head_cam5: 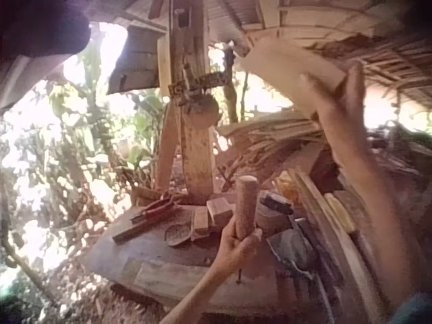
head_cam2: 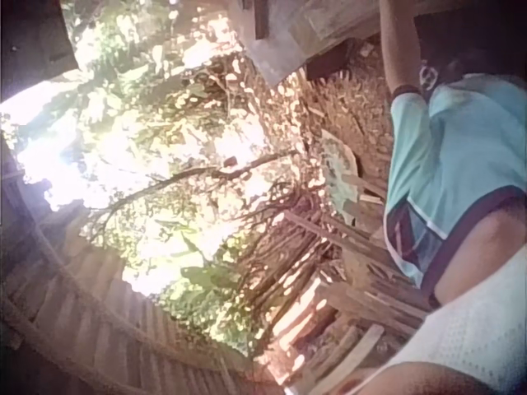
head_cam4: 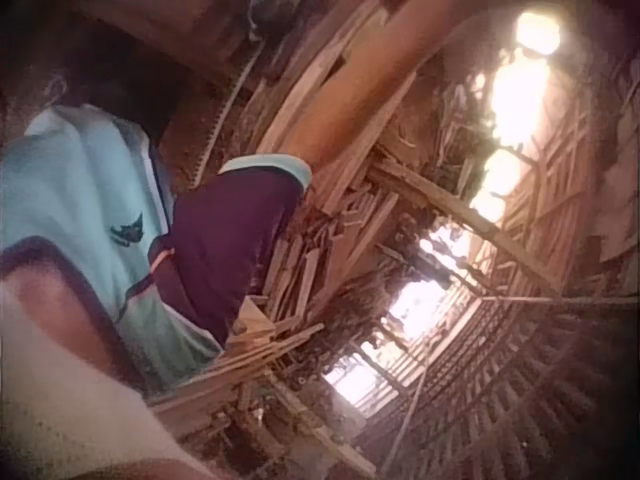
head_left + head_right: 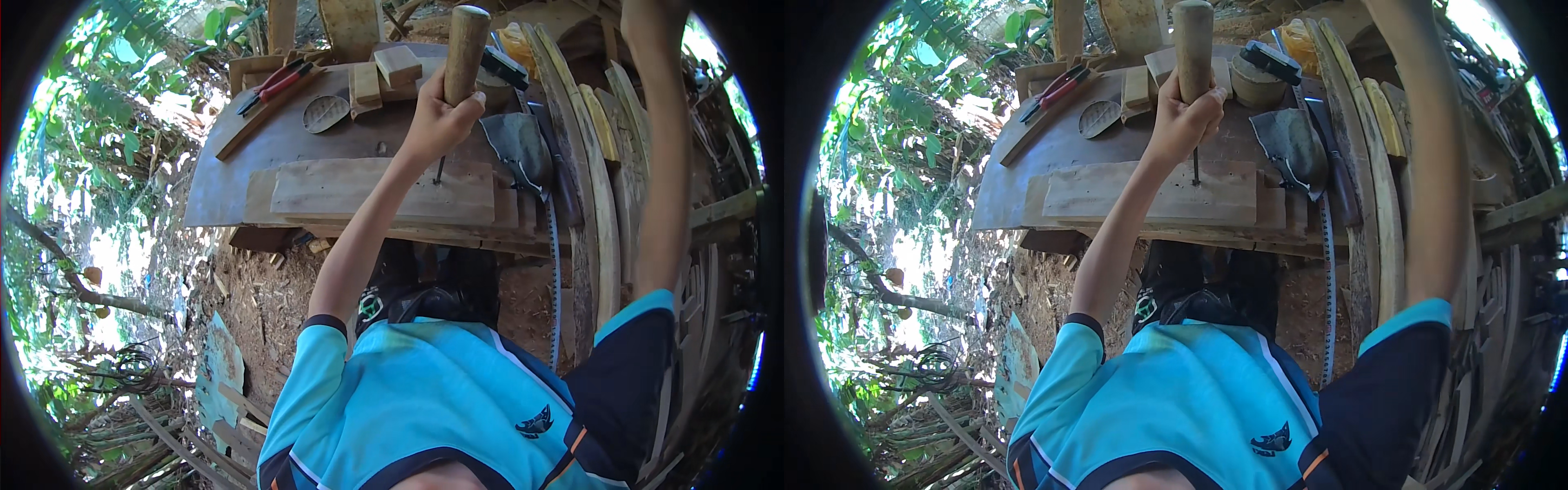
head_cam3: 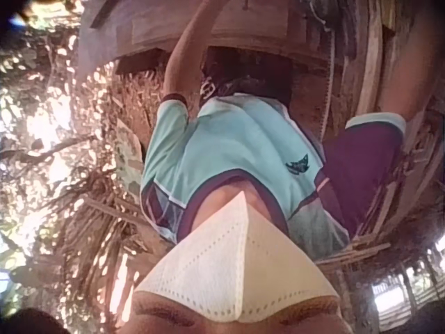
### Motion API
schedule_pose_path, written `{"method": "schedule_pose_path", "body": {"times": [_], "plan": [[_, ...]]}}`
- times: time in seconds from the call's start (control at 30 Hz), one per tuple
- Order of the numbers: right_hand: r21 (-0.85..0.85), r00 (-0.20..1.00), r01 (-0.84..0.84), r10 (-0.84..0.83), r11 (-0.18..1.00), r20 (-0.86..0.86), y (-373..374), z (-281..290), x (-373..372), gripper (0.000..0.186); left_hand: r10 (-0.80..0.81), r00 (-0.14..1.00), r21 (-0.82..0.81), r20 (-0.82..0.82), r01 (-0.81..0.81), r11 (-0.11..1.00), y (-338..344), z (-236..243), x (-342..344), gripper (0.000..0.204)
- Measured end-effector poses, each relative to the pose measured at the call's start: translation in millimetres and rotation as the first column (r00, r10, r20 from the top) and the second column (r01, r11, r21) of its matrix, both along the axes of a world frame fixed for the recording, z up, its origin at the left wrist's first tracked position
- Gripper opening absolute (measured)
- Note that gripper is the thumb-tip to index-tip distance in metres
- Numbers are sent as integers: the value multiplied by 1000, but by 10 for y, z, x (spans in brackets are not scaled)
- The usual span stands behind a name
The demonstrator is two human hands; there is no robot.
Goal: The person smooths a wooden plank with a sanding block, measures it with a tape measure, and then uses a chisel and mallet to carve holes into the wood. The person finishes by sanding the plank again.
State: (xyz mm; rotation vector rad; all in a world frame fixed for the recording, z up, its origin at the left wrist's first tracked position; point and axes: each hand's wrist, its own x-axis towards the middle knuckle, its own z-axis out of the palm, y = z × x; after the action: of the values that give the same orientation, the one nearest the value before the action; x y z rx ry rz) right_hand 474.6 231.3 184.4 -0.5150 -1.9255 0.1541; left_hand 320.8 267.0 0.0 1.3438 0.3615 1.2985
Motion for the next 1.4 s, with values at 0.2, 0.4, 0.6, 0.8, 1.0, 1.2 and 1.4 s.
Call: {"method": "schedule_pose_path", "body": {"times": [0.2, 0.4, 0.6, 0.8, 1.0, 1.2, 1.4], "plan": [[-391, 759, 468, -587, 792, -281, 52, -757, -48, 56, -7, 1000, -121, -14, 5, 993, 115, 0, -31, 12], [-743, 218, 156, -757, 651, -616, -437, -2010, -729, 43, -120, 990, -299, 67, 135, 945, 537, -85, 21, 18], [-798, 204, 129, -804, 588, -559, -480, -2207, -762, 37, -95, 991, -365, 91, 122, 923, 545, -80, -49, 18], [-668, 455, 416, -778, 616, -434, -494, -2679, -737, 38, -13, 998, -328, 60, 32, 944, 279, -4, 14, 18], [-489, 530, 646, -805, 586, -265, -570, -2586, -834, 36, 72, 996, -538, 53, -32, 842, 645, -277, -102, 17], [-462, 532, 656, -799, 597, -279, -566, -2583, -843, 35, 153, 929, -714, 337, 146, 684, 825, -511, -396, 11], [-580, 522, 579, -807, 573, -276, -565, -2558, -787, 37, 199, 947, -354, 253, -101, 930, 143, 93, -450, 14]]}}
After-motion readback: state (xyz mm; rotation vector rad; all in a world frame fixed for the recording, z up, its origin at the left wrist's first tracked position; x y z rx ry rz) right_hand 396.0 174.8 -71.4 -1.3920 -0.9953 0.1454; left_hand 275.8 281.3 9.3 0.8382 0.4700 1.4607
